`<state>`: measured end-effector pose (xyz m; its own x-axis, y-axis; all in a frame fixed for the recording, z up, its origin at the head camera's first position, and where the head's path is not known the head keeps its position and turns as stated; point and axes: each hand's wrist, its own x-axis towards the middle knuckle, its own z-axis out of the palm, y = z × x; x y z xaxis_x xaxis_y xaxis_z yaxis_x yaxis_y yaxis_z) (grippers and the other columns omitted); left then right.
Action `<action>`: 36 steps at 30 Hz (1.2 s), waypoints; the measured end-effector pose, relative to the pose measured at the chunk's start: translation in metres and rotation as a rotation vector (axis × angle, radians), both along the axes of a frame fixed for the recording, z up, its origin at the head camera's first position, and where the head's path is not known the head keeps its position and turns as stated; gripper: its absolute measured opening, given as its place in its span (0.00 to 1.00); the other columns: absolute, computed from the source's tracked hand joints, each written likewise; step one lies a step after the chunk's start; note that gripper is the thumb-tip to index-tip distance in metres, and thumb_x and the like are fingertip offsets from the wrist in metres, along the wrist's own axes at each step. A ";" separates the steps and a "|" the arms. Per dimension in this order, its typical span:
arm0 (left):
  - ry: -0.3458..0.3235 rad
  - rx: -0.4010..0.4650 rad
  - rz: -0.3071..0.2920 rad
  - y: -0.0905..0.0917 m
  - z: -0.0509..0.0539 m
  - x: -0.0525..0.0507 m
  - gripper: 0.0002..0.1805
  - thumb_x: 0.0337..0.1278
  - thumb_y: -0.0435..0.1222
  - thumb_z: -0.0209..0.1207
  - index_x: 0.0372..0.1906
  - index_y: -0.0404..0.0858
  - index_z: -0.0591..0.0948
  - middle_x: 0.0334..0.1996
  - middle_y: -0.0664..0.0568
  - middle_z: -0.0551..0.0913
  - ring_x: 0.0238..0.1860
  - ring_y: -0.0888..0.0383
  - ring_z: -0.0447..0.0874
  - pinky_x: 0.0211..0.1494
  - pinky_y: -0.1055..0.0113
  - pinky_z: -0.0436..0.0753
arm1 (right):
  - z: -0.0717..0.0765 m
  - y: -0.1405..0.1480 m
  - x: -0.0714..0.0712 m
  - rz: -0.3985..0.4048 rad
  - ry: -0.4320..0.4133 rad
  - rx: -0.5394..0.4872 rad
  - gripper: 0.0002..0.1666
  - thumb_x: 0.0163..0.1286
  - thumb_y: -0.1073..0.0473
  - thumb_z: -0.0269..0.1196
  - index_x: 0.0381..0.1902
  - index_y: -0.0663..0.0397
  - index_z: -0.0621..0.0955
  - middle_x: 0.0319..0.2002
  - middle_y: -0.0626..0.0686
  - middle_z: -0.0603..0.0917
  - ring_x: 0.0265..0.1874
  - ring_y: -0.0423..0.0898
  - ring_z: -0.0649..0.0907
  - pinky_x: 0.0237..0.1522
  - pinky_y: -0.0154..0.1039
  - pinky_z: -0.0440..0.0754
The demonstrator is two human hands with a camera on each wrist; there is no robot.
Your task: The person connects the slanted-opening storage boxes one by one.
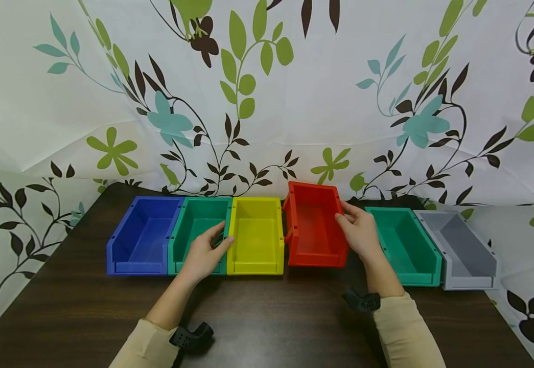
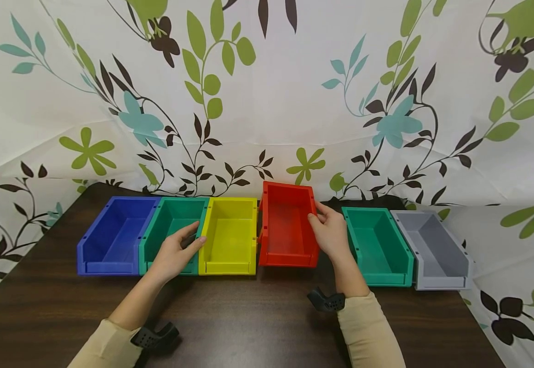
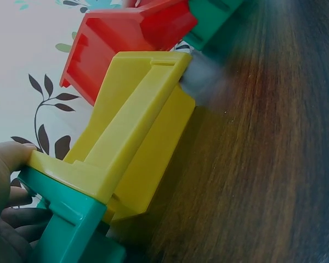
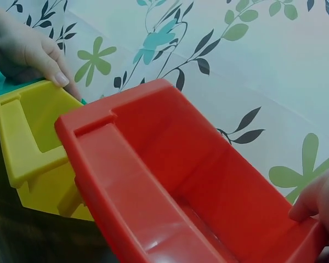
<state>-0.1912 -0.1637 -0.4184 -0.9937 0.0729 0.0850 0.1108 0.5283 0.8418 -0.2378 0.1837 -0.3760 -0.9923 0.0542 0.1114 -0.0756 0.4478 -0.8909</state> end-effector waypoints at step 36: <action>0.002 -0.003 -0.005 0.001 0.001 0.000 0.35 0.64 0.48 0.54 0.69 0.34 0.63 0.67 0.38 0.67 0.65 0.42 0.69 0.62 0.49 0.73 | 0.000 -0.007 0.003 -0.007 0.012 -0.006 0.28 0.70 0.60 0.56 0.66 0.61 0.69 0.52 0.68 0.81 0.46 0.62 0.84 0.45 0.53 0.82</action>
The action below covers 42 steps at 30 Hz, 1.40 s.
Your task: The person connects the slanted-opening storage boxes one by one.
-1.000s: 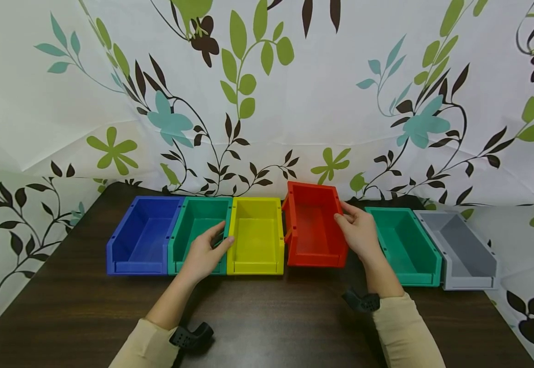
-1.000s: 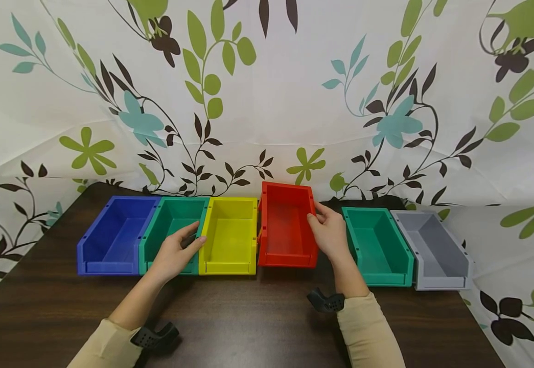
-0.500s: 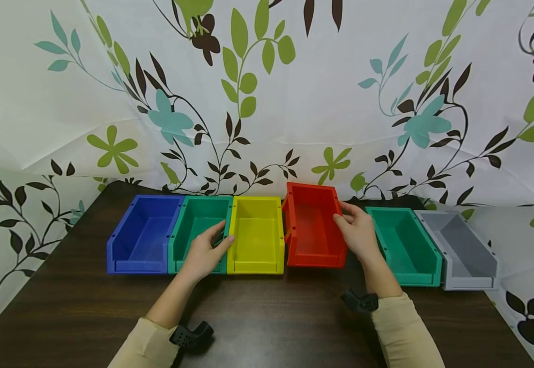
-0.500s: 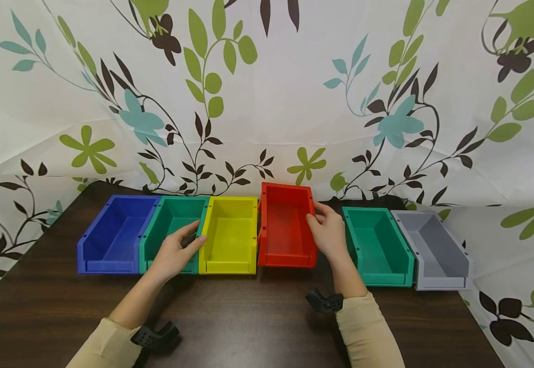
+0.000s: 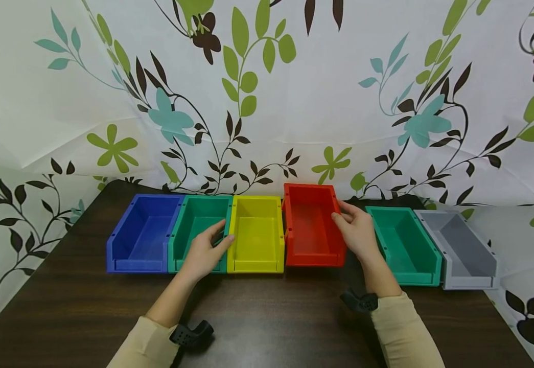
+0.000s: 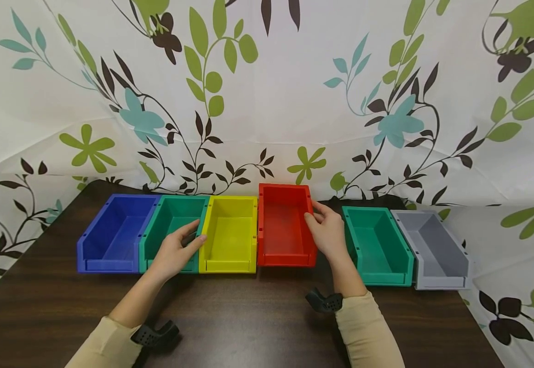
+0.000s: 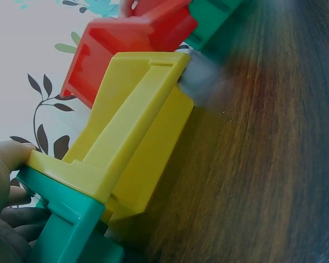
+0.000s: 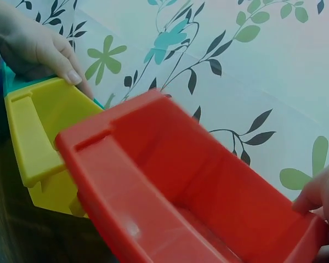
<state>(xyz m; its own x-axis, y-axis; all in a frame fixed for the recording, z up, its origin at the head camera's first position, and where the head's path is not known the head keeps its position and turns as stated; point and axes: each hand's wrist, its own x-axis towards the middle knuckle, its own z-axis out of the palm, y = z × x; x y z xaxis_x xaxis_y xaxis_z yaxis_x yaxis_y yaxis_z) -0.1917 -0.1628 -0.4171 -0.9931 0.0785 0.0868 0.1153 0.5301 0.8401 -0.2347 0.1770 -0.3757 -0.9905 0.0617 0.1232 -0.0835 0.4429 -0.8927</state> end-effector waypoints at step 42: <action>0.014 -0.039 -0.001 0.001 -0.002 0.001 0.36 0.64 0.51 0.53 0.70 0.36 0.62 0.67 0.40 0.67 0.65 0.44 0.69 0.62 0.50 0.73 | 0.006 -0.014 -0.002 -0.003 0.079 0.486 0.30 0.71 0.55 0.51 0.67 0.63 0.67 0.61 0.66 0.73 0.51 0.61 0.81 0.48 0.56 0.81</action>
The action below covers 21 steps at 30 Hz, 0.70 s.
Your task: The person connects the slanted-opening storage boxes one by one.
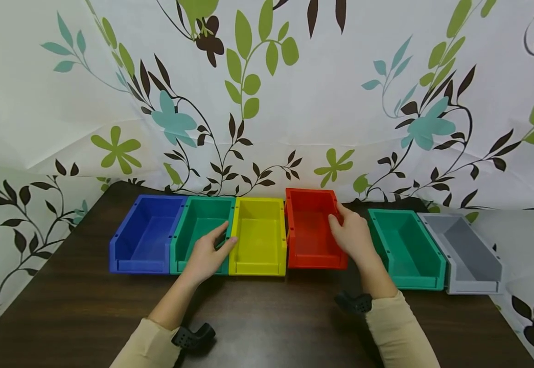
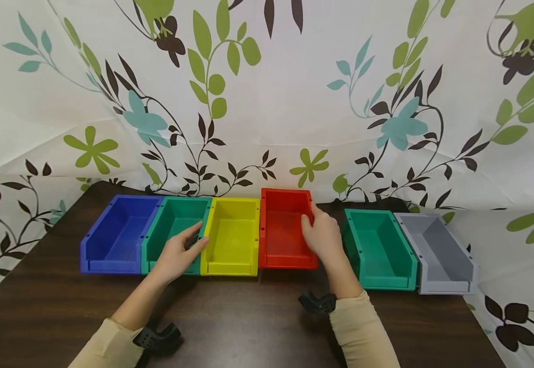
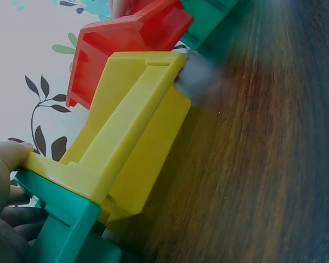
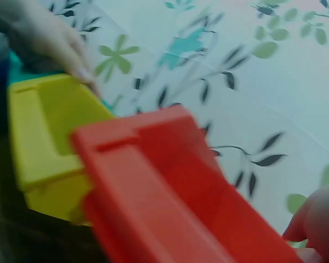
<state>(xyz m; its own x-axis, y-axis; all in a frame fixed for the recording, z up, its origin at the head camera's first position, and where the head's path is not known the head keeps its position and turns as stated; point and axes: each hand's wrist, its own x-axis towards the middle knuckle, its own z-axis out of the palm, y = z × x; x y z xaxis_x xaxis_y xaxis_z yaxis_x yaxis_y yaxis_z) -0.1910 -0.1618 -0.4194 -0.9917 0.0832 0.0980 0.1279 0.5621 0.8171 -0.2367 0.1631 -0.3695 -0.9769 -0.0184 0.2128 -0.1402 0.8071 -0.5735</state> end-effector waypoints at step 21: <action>0.009 0.018 0.001 -0.001 -0.002 -0.002 0.35 0.64 0.50 0.54 0.70 0.35 0.63 0.67 0.39 0.67 0.64 0.42 0.70 0.61 0.49 0.74 | -0.010 -0.043 0.019 0.480 0.189 0.113 0.28 0.70 0.51 0.56 0.66 0.52 0.71 0.67 0.50 0.70 0.68 0.47 0.68 0.64 0.51 0.69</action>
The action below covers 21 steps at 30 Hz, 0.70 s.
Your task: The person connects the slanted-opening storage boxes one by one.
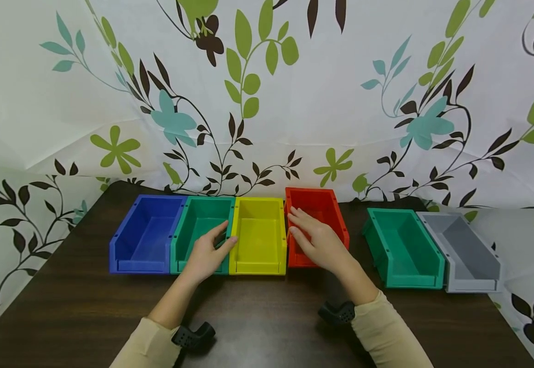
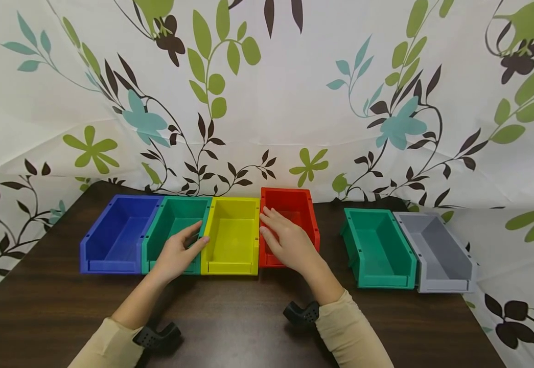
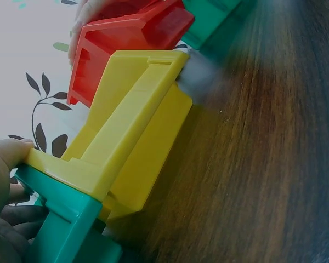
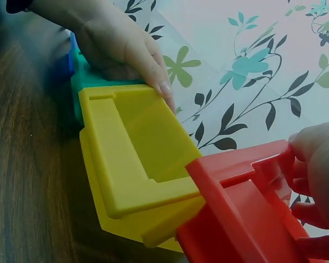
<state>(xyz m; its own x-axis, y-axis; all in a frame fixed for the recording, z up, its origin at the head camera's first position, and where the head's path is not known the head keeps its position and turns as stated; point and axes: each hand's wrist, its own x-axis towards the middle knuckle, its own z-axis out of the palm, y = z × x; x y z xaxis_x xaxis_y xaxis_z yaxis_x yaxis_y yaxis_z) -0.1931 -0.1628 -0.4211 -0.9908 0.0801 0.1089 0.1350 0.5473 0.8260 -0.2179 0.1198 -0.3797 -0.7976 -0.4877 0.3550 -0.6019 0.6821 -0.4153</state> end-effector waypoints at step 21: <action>-0.014 0.025 -0.011 -0.001 0.002 0.001 0.36 0.64 0.50 0.54 0.70 0.36 0.62 0.68 0.40 0.66 0.65 0.43 0.69 0.61 0.50 0.74 | -0.019 -0.002 0.000 -0.009 -0.082 0.051 0.29 0.70 0.48 0.55 0.67 0.49 0.70 0.68 0.48 0.69 0.65 0.47 0.72 0.61 0.49 0.73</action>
